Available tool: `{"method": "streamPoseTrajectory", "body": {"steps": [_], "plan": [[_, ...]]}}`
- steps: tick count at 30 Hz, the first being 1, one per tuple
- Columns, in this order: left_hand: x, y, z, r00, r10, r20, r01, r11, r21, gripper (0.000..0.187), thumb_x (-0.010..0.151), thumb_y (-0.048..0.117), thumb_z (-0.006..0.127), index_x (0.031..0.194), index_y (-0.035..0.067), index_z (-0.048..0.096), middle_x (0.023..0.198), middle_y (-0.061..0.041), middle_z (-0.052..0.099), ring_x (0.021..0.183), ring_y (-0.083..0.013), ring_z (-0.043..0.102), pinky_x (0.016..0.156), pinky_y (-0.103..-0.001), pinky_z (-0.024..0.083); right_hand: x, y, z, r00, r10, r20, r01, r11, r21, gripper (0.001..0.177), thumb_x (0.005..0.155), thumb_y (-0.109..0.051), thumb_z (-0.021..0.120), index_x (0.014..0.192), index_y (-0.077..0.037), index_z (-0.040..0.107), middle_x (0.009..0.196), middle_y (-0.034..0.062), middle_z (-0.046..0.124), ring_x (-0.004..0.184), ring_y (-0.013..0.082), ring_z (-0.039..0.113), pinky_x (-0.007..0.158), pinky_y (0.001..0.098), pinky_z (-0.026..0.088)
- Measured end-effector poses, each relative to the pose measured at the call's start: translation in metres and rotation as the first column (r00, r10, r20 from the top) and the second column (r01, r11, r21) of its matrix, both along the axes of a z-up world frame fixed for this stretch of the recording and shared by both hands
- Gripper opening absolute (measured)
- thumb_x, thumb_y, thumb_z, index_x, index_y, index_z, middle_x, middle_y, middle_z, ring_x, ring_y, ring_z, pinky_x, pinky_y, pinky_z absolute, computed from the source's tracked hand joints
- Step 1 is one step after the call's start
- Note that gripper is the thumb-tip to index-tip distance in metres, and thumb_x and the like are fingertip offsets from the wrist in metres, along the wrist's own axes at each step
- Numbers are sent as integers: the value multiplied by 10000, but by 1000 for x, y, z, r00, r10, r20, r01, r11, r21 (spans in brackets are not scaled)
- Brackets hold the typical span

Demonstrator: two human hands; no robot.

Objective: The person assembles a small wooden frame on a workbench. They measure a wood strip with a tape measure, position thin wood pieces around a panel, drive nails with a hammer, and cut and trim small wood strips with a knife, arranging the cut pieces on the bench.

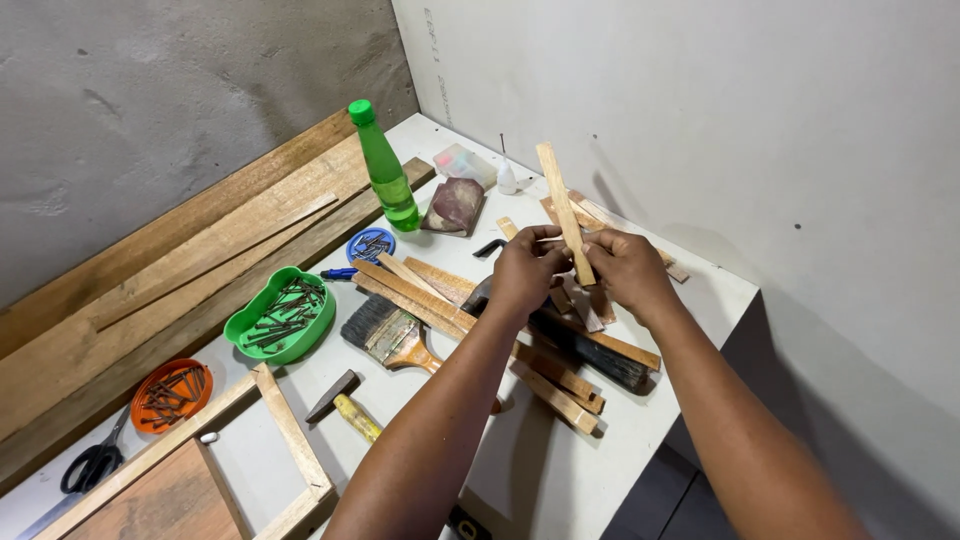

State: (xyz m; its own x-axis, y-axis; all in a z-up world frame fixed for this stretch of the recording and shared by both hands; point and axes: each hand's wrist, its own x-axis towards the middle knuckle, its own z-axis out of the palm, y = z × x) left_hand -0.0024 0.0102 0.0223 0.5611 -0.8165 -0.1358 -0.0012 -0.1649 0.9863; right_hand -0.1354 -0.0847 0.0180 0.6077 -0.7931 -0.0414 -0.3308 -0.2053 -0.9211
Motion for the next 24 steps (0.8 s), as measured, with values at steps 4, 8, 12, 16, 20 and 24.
{"method": "streamPoseTrajectory", "body": {"steps": [4, 8, 12, 16, 20, 24], "plan": [[7, 0, -7, 994, -35, -102, 26, 996, -87, 354, 950, 139, 702, 1289, 63, 636, 988, -18, 733, 914, -120, 734, 725, -260, 575, 0, -1, 2, 997, 3, 80, -5, 1000, 28, 236, 980, -210, 638, 1153, -105, 759, 911, 36, 782, 758, 96, 703, 693, 292, 578], [13, -2, -21, 993, -53, -107, 38, 990, -136, 343, 948, 117, 706, 1276, 55, 630, 969, -15, 728, 887, -121, 731, 710, -255, 572, 0, 9, 10, 996, 5, 93, -1, 999, -47, 272, 960, -206, 649, 1204, -106, 715, 898, 33, 767, 771, 110, 698, 692, 289, 558], [4, 12, -9, 998, -44, -50, 38, 993, -115, 313, 959, 155, 703, 1252, 63, 640, 972, -8, 726, 881, -98, 725, 719, -248, 590, 3, 19, 9, 998, -39, -46, 33, 993, -116, 286, 1024, -297, 620, 1168, -96, 763, 904, 2, 763, 800, 100, 708, 729, 281, 552], [-8, 38, 7, 997, 60, 37, -57, 995, -85, 327, 896, 134, 784, 1182, 49, 651, 1038, 44, 699, 860, -88, 709, 694, -254, 580, -4, 42, 21, 995, -21, -101, 32, 994, 103, 283, 1108, -278, 611, 1288, -114, 755, 850, 211, 685, 708, 251, 473, 644, 434, 394], [-9, 60, -9, 996, 67, 62, -53, 978, -203, 252, 922, 104, 757, 1159, 26, 718, 971, -37, 753, 790, -92, 659, 685, -245, 545, -4, 49, 1, 966, 158, 203, -153, 987, -41, 252, 1031, -242, 598, 1125, -65, 751, 963, 18, 777, 816, 60, 674, 729, 240, 533], [-12, 93, 3, 990, 119, -76, -137, 944, -301, 349, 872, 61, 760, 1191, 74, 619, 950, -30, 700, 803, -81, 667, 693, -243, 557, -5, 99, 39, 956, 95, 278, -155, 967, 202, 248, 963, -188, 561, 1182, -105, 642, 935, 14, 749, 746, 108, 686, 635, 305, 602]]}}
